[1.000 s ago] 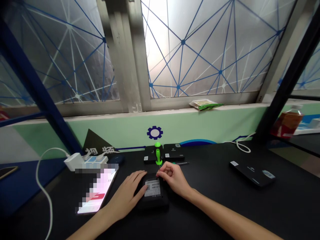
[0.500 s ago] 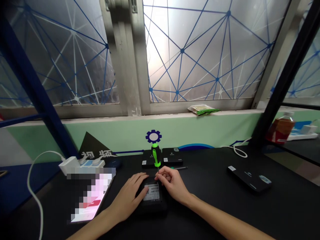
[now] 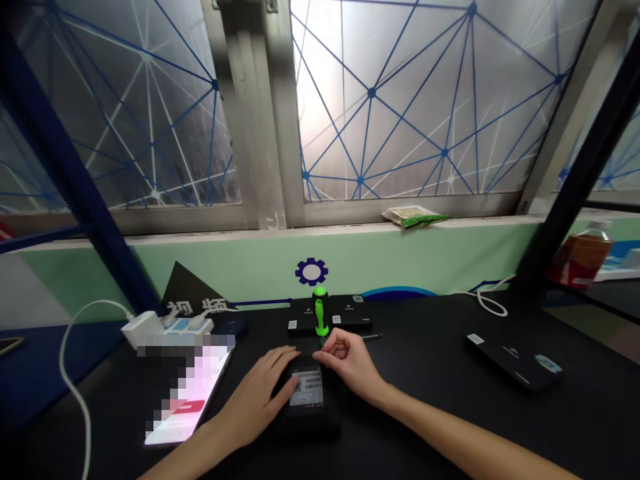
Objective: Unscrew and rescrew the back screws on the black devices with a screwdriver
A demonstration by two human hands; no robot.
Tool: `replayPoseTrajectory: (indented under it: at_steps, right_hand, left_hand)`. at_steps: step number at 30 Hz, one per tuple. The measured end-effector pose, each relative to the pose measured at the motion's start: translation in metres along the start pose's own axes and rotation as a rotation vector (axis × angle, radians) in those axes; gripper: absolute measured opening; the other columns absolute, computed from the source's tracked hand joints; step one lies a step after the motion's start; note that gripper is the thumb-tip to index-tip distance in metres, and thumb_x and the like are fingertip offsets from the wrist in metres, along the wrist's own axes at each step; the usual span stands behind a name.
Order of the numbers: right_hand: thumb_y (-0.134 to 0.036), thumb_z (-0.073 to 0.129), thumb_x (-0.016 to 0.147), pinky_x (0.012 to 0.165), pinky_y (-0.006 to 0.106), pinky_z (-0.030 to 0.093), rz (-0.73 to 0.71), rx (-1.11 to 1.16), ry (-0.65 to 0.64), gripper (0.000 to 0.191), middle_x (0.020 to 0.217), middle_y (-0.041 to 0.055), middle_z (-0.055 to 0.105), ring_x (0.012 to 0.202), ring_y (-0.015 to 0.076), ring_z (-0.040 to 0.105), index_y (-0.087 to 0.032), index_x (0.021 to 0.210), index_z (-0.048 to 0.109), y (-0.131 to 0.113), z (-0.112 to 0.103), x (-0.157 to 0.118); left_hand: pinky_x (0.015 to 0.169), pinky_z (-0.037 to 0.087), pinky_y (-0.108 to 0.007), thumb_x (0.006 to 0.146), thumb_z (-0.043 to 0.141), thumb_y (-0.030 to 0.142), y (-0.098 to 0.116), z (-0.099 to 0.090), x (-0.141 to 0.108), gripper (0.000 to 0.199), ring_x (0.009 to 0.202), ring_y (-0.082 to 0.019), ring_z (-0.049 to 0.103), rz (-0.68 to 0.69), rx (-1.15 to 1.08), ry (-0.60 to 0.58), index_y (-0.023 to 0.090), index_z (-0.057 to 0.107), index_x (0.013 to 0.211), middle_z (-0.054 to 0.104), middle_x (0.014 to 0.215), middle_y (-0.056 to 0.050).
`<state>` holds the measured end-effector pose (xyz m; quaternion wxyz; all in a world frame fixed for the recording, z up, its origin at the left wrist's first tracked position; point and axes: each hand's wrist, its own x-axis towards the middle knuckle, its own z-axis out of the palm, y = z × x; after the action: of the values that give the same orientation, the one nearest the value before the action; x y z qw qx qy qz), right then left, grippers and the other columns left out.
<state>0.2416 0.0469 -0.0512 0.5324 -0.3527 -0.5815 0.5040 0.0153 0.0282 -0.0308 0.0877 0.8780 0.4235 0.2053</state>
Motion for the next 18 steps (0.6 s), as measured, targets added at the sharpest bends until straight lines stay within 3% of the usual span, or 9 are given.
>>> replayPoseTrajectory:
  at_steps: [7,12,18]
  right_hand:
    - [-0.044,0.082,0.072,0.054,0.022,0.04,0.008,-0.019,-0.004,0.038,0.066,-0.0021,0.059,0.057,0.0102,0.052,-0.017,0.074,0.056,-0.0043,-0.0013,-0.0034]
    - [-0.05,0.076,0.077,0.054,0.025,0.043,-0.034,-0.184,0.028,0.036,0.066,0.0001,0.062,0.057,0.0124,0.053,-0.018,0.075,0.06,-0.0077,-0.0014,-0.0053]
    - [-0.045,0.069,0.085,0.059,0.027,0.046,-0.081,-0.26,0.004,0.029,0.072,0.0039,0.069,0.061,0.0149,0.059,-0.017,0.079,0.065,-0.0076,-0.0016,-0.007]
  left_hand:
    - [0.106,0.043,-0.045,0.102,0.044,0.041,0.002,-0.0022,0.002,0.038,0.127,-0.027,0.051,-0.007,-0.007,-0.013,0.023,0.052,0.134,0.056,0.137,-0.008]
    - [0.106,0.042,-0.045,0.103,0.043,0.041,0.0003,-0.0025,0.0027,0.038,0.127,-0.027,0.051,0.016,-0.02,-0.024,0.023,0.052,0.135,0.056,0.137,-0.009]
    - [0.107,0.042,-0.043,0.103,0.042,0.042,-0.0004,-0.0034,0.0025,0.039,0.127,-0.025,0.051,0.015,-0.015,-0.033,0.023,0.05,0.136,0.056,0.137,-0.008]
